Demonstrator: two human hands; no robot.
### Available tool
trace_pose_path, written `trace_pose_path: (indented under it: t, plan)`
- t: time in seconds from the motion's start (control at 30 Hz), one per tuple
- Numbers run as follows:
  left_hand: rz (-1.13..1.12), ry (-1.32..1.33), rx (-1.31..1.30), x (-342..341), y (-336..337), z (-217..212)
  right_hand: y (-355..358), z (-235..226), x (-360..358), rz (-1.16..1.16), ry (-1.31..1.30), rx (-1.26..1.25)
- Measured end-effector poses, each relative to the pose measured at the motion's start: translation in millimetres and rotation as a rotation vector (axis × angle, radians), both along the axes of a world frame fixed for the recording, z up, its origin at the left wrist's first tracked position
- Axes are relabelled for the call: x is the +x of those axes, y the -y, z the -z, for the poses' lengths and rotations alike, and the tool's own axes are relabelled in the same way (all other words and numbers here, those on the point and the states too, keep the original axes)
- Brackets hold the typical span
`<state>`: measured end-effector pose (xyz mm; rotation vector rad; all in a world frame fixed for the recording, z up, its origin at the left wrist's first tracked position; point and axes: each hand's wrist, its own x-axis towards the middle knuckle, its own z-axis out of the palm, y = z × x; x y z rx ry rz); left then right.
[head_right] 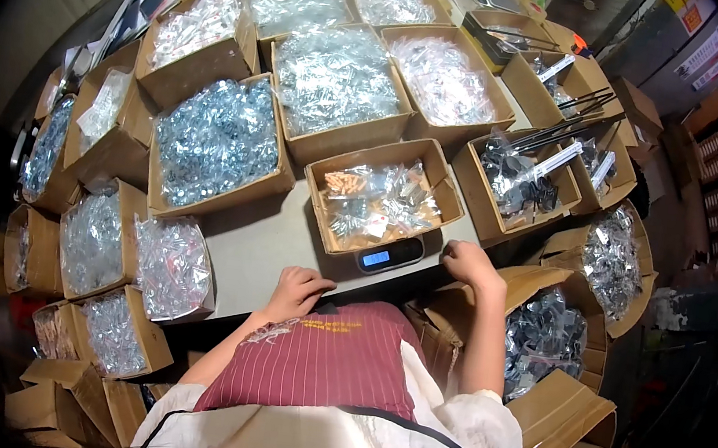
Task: The person selects various bagged hardware components and parts from storage boxes and places them into a kit box on a digital scale.
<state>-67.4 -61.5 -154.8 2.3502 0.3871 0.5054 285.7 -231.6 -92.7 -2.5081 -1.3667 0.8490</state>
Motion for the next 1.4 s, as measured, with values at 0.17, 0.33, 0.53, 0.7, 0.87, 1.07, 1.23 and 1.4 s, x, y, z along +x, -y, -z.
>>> trace_pose_path:
  t: [0.17, 0.33, 0.53, 0.7, 0.87, 1.07, 1.23, 1.4]
  plan:
    - [0.014, 0.068, -0.001, -21, -4, -1, 42, -60, -13, 0.258, -0.114, 0.247]
    - [-0.007, 0.076, 0.052, -20, -1, 0, 114, -52, -8, 0.595, 0.293, 0.747]
    - [-0.024, 0.086, 0.117, -16, 1, 2, 217, 16, -8, 0.758, 0.416, 0.175]
    - [-0.032, 0.062, 0.116, -16, 1, 0, 210, 34, -60, 0.619, 0.114, -0.287]
    - [-0.041, 0.071, 0.110, -16, 3, 0, 204, 35, -61, 0.752, -0.096, -0.053]
    - [-0.053, 0.072, 0.123, -18, 6, 1, 188, 42, -50, 0.776, 0.117, -0.271]
    - [-0.031, 0.097, 0.132, -21, 5, 1, 206, 58, -15, 0.742, 0.071, -0.134]
    - [-0.022, 0.118, 0.115, -23, 4, 5, 206, 66, -17, 0.865, 0.086, 0.024]
